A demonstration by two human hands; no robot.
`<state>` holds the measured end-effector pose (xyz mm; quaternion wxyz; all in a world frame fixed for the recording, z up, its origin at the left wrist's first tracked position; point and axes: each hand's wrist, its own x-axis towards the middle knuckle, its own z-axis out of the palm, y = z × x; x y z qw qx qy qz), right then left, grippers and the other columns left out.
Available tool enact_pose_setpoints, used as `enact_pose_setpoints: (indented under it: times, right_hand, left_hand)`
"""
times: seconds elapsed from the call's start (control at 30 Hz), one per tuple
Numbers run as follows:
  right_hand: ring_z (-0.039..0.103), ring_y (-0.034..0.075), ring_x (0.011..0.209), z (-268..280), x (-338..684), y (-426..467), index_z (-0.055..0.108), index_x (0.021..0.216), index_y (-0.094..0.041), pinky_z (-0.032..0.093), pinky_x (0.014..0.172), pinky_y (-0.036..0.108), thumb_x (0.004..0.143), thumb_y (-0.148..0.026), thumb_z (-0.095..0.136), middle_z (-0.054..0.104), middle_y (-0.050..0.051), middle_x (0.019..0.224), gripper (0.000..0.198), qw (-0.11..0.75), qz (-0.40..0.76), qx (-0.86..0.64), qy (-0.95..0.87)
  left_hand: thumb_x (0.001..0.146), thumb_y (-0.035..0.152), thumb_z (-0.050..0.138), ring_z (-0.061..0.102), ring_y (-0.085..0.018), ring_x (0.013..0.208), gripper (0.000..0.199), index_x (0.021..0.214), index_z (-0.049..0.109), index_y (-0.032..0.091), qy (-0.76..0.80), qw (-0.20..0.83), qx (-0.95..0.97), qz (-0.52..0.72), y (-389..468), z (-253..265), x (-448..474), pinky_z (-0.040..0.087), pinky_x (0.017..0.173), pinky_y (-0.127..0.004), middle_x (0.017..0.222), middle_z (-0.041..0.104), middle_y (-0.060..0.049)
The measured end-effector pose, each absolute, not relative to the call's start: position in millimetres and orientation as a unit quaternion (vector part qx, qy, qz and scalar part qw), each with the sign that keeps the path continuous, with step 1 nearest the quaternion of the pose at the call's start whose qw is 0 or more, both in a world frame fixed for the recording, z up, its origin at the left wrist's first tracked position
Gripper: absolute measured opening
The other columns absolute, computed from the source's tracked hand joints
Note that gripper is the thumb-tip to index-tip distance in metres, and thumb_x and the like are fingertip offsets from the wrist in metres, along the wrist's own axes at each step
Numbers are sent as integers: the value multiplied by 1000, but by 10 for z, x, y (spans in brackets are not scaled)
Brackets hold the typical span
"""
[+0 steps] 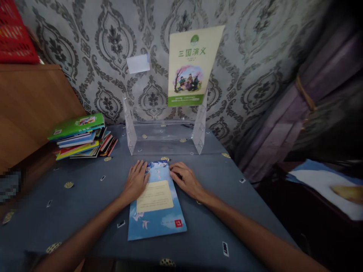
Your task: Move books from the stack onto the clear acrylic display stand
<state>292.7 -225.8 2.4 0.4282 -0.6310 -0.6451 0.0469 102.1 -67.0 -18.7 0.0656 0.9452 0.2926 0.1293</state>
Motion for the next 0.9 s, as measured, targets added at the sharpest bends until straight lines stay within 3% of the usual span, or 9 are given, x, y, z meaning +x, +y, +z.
enact_pose_setpoints:
  times: [0.2,0.4,0.63,0.9]
  right_hand:
    - [62,26,104,-26,3020,-2262,64,99,-22,49,96,44,100,-24,44,70,10,104,20,421,-15,-659,-623]
    - [45,29,140,-106,3037,-2262,53,140,-19,31,118,55,100,-32,49,55,16,147,43,286,-2,-656,-699]
    - [33,27,149,13,2971,-2283,46,149,-14,24,122,52,102,-39,43,45,17,155,54,190,28,-709,-679]
    - [26,32,151,11,2991,-2291,40,152,-11,23,120,58,101,-50,38,35,19,159,64,156,36,-771,-617]
  left_hand:
    - [101,28,36,33,-25,149,47,145,47,14,243,116,951,150,-822,-151,1427,29,120,-49,156,45,-15]
    - [101,21,33,38,-23,147,46,143,49,16,205,105,961,152,-939,-135,1497,27,121,-52,154,47,-13]
    - [101,24,35,38,-25,147,45,142,51,16,207,89,964,142,-922,-103,1454,31,120,-51,153,48,-13]
    - [101,28,35,34,-27,149,49,145,46,11,232,75,963,112,-927,-28,1377,31,119,-52,156,42,-15]
